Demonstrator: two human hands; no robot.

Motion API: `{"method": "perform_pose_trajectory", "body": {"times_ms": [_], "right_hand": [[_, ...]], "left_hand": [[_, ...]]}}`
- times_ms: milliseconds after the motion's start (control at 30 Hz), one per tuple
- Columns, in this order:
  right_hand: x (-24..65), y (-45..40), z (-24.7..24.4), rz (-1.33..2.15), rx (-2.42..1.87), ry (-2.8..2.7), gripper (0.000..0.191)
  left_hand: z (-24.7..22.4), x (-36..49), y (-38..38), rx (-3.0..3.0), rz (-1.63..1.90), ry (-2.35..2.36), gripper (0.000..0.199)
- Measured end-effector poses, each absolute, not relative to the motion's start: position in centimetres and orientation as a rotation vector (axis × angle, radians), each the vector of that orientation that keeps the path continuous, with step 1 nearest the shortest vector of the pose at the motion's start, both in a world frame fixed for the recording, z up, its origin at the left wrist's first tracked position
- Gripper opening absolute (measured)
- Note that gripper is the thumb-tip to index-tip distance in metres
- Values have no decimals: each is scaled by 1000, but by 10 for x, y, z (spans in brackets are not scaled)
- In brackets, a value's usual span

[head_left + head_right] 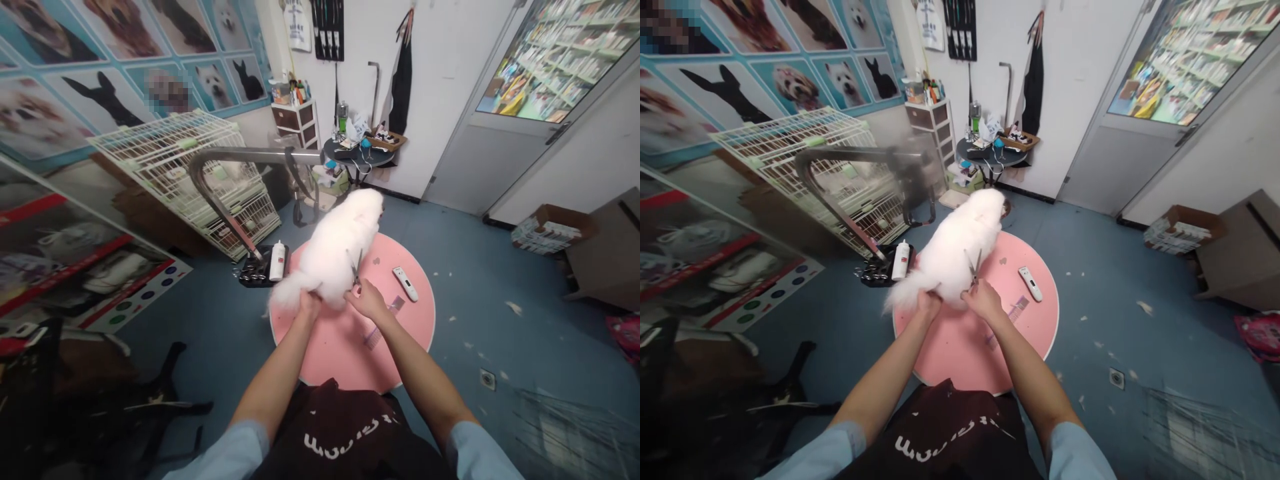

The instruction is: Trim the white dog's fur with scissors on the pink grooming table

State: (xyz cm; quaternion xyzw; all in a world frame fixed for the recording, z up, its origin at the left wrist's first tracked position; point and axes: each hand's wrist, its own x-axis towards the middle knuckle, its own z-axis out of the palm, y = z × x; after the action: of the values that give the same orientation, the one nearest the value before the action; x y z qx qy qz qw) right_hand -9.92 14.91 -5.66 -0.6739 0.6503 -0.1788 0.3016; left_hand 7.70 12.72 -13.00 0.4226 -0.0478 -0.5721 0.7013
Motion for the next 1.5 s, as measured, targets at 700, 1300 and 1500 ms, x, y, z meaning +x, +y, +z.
{"method": "perform_pose_trajectory", "body": {"times_ms": [700, 1300, 1500], "right_hand": [[-130, 103, -68, -421, -1913, 1493, 7], [-130, 77, -112, -621, -1726, 1396, 15], [-126, 77, -125, -697, -1609, 1359, 16]], "left_hand": [[-123, 72, 129, 931, -1059, -112, 31], [-116, 84, 139, 1190, -829, 86, 30], [-112, 92, 145, 1194, -820, 30, 30]]}}
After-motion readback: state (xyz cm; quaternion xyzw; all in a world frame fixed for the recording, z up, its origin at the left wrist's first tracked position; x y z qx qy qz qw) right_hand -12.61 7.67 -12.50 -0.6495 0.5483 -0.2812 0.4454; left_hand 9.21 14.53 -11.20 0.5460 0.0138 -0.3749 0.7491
